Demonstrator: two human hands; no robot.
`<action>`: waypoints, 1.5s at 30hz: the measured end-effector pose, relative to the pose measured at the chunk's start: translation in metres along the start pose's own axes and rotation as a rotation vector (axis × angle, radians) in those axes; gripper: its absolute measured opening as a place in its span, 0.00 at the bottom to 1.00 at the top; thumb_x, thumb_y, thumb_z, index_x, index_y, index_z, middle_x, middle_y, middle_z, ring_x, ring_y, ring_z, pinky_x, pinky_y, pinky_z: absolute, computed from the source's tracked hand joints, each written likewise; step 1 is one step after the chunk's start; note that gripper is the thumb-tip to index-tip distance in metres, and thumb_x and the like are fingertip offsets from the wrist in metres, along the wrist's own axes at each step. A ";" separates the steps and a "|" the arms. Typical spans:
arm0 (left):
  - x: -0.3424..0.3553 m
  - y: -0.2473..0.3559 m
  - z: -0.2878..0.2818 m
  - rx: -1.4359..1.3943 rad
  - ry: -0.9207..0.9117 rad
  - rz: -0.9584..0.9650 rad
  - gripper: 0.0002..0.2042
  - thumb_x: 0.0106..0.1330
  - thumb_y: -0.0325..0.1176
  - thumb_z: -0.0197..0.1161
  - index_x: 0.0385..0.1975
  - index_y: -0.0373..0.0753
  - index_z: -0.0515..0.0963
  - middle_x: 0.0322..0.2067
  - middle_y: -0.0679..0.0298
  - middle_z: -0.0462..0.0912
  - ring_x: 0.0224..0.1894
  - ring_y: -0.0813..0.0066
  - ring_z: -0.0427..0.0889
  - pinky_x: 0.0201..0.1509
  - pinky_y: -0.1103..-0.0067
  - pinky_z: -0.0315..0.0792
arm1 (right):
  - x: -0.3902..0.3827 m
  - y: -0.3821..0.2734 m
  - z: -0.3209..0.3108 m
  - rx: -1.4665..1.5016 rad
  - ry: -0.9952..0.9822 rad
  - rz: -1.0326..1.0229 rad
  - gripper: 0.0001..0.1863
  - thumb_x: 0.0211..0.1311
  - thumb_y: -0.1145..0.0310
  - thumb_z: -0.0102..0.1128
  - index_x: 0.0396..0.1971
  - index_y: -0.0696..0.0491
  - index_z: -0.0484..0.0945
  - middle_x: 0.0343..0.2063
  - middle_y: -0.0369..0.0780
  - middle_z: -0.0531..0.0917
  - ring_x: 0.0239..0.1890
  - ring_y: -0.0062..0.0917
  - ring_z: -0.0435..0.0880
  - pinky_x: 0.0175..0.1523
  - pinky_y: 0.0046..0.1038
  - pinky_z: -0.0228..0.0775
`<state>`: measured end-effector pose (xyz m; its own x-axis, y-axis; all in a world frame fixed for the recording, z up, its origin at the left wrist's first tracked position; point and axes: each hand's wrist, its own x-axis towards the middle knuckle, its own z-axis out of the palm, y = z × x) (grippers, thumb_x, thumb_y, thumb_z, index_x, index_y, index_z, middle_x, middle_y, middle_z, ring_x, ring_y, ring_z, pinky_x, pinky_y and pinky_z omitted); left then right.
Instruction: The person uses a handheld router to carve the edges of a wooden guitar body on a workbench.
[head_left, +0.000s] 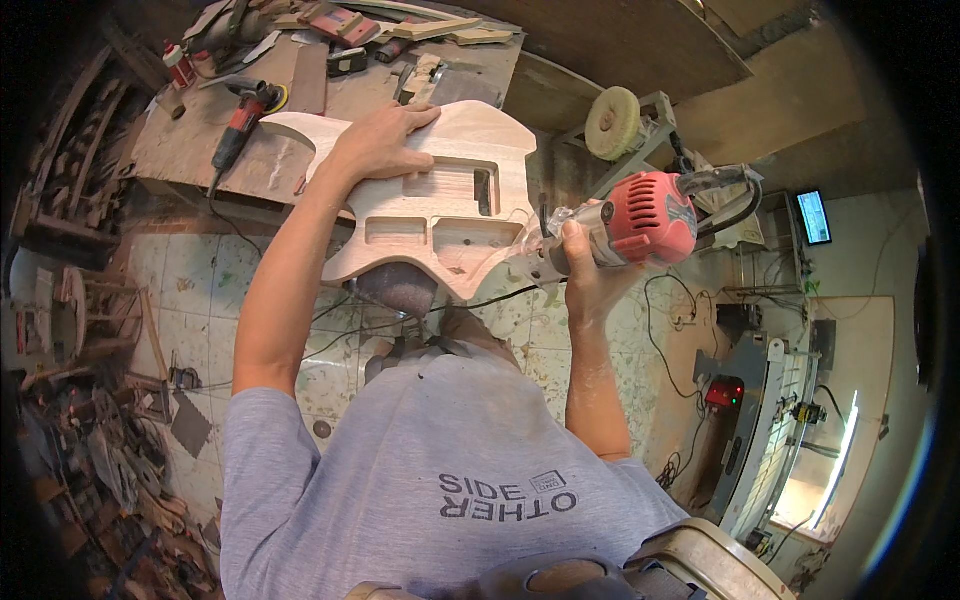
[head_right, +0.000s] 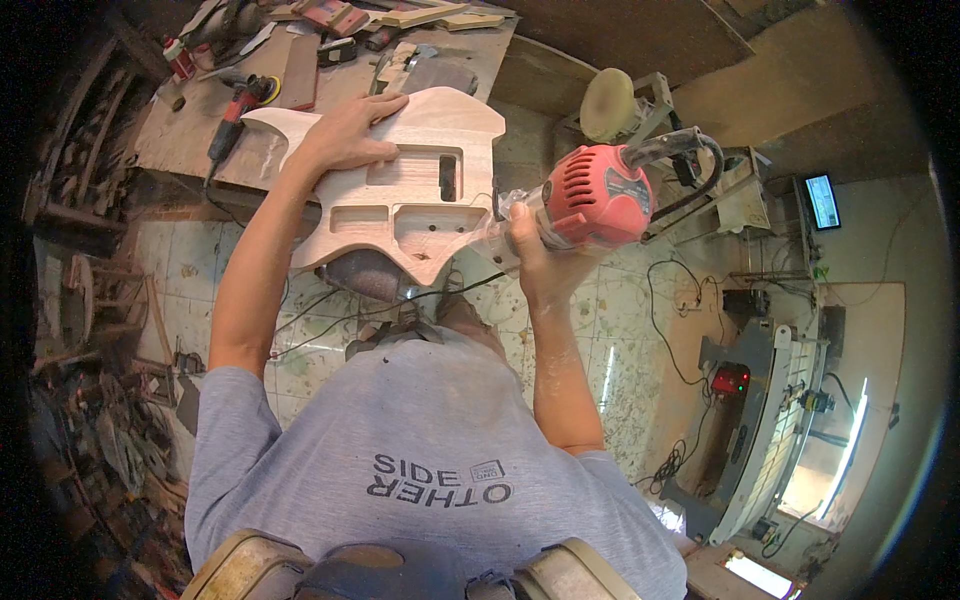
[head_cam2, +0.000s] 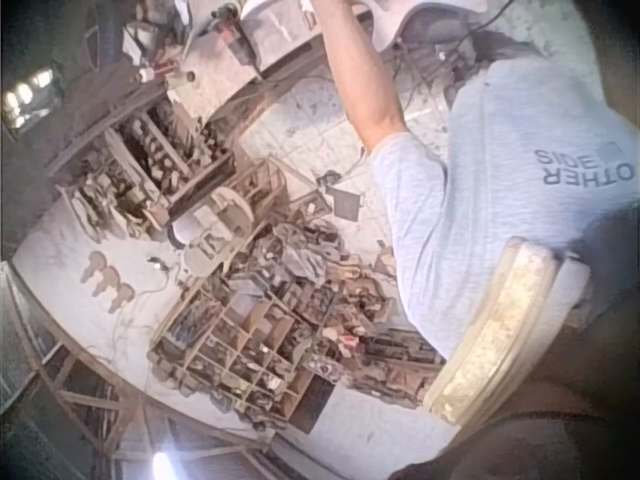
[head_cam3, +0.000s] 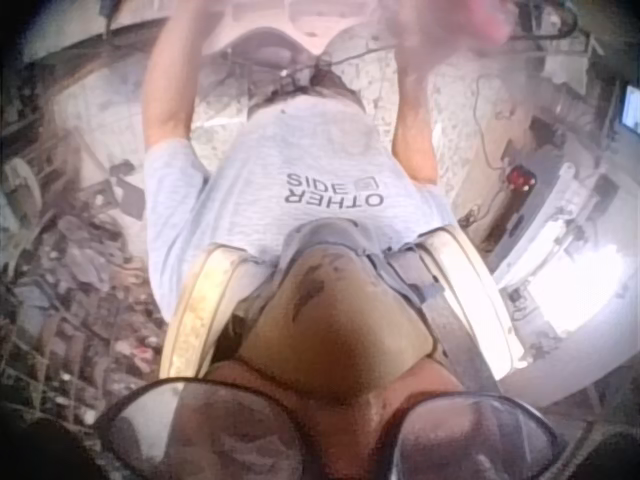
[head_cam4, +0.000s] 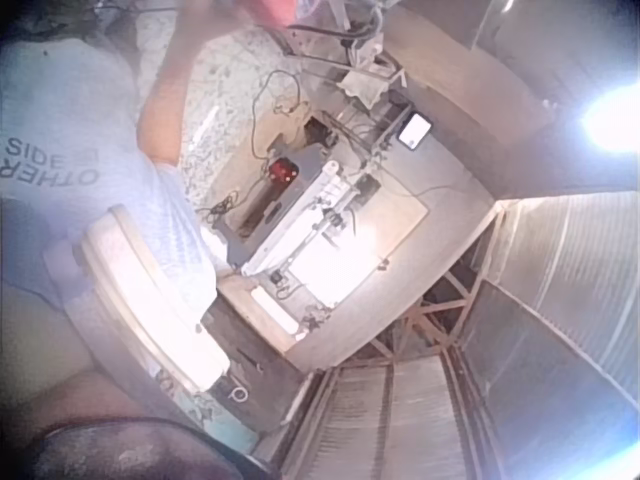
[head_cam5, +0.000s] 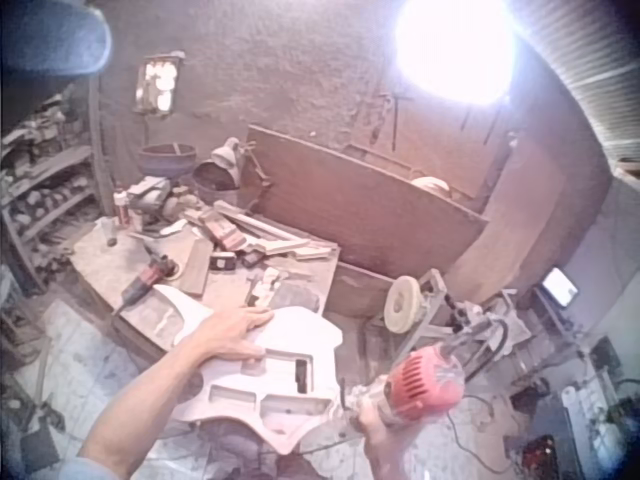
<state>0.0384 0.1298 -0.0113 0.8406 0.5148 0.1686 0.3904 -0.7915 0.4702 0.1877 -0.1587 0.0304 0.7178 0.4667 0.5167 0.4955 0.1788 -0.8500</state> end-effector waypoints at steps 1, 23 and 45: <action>0.000 -0.002 0.002 0.002 -0.004 0.003 0.42 0.48 0.46 0.67 0.70 0.40 0.75 0.68 0.61 0.78 0.62 0.56 0.80 0.66 0.66 0.76 | -0.001 -0.001 0.001 0.016 0.012 0.004 0.25 0.56 0.71 0.76 0.53 0.60 0.77 0.44 0.41 0.84 0.44 0.25 0.84 0.55 0.30 0.77; -0.003 0.009 -0.010 0.001 -0.095 -0.060 0.45 0.47 0.47 0.67 0.73 0.42 0.72 0.73 0.63 0.73 0.61 0.55 0.76 0.67 0.66 0.73 | 0.012 0.022 -0.010 0.086 -0.069 0.009 0.26 0.56 0.71 0.76 0.54 0.59 0.77 0.44 0.41 0.85 0.44 0.25 0.85 0.54 0.30 0.78; -0.002 0.006 -0.006 -0.019 -0.064 -0.040 0.45 0.46 0.47 0.68 0.72 0.40 0.73 0.73 0.60 0.73 0.62 0.53 0.76 0.69 0.65 0.73 | 0.039 0.038 -0.005 0.132 -0.228 -0.014 0.31 0.55 0.71 0.77 0.58 0.58 0.74 0.49 0.41 0.83 0.49 0.26 0.84 0.56 0.32 0.78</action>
<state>0.0368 0.1265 -0.0039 0.8470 0.5233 0.0936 0.4176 -0.7639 0.4920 0.2371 -0.1378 0.0188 0.5751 0.6440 0.5045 0.4259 0.2908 -0.8567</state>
